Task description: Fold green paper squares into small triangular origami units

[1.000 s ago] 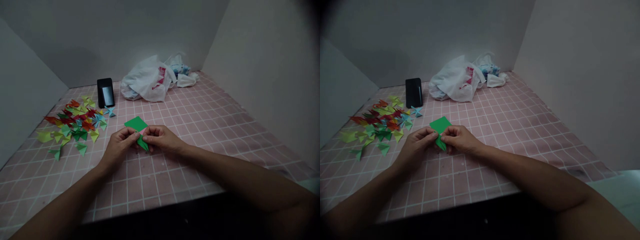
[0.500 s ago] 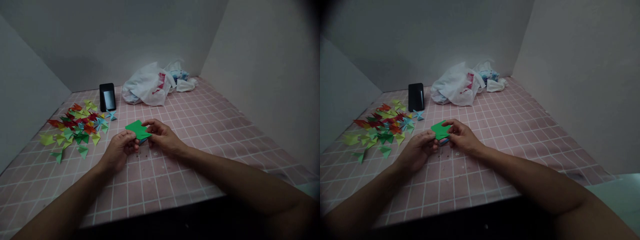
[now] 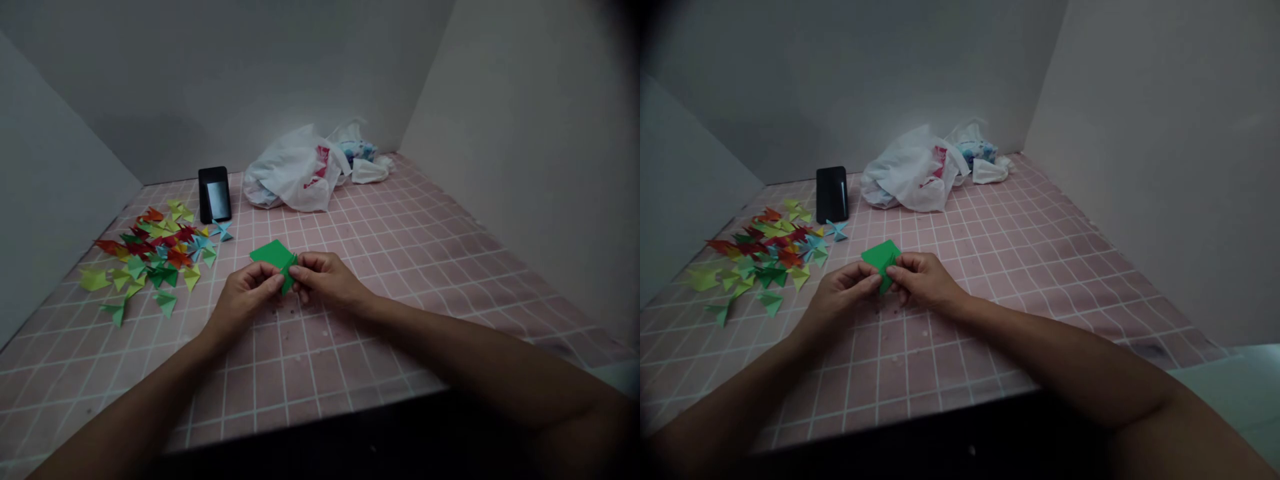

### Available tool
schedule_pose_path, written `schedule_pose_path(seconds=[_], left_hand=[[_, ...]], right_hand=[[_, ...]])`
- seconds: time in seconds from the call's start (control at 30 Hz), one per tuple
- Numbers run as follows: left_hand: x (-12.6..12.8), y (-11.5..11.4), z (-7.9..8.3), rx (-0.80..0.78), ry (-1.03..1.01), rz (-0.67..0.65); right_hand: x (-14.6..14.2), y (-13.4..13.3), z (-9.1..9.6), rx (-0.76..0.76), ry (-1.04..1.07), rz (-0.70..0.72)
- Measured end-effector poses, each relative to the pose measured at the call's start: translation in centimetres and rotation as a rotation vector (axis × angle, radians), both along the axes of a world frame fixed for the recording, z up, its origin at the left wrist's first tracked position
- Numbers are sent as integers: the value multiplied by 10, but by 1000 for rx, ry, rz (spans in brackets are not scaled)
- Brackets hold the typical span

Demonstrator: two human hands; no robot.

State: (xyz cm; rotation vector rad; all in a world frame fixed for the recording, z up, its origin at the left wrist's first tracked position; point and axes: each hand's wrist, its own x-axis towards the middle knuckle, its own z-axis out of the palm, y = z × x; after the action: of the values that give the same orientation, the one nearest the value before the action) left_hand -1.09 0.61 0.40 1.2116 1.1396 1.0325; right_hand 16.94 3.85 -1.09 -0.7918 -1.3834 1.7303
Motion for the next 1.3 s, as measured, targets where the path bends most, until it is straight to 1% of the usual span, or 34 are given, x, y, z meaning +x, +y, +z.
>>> schedule_pose_path(seconds=[0.13, 0.23, 0.4, 0.57, 0.67, 0.77, 0.9, 0.97, 1.07, 1.13, 1.2, 1.3], left_hand=[[1, 2, -1, -25, -43, 66], [1, 2, -2, -38, -69, 94], [1, 1, -4, -85, -106, 55], [1, 2, -5, -129, -205, 43], [1, 3, -7, -132, -228, 20], [0, 3, -6, -78, -180, 26], [0, 0, -2, 58, 16, 33], [2, -1, 1, 93, 65, 36], [6, -3, 4, 153, 58, 108], [9, -5, 5, 216, 98, 138], [9, -6, 5, 257, 157, 112], [9, -8, 4, 250, 179, 69]], right_hand=[[-1, 1, 0, -44, 76, -18], [0, 1, 0, -35, 60, -17], [0, 1, -1, -3, 5, -18], [-2, 0, -2, -38, 151, 17], [-3, -1, -2, -73, 185, 23], [-3, -1, -1, -82, 170, 20], [-1, -2, 0, -62, 117, 8], [-1, -2, 0, -44, 88, 4], [-2, -4, 1, -20, 49, 5], [-3, -6, 1, 22, 15, -7], [-3, -7, 2, 80, -25, -42], [-4, -9, 3, 134, -67, -101]])
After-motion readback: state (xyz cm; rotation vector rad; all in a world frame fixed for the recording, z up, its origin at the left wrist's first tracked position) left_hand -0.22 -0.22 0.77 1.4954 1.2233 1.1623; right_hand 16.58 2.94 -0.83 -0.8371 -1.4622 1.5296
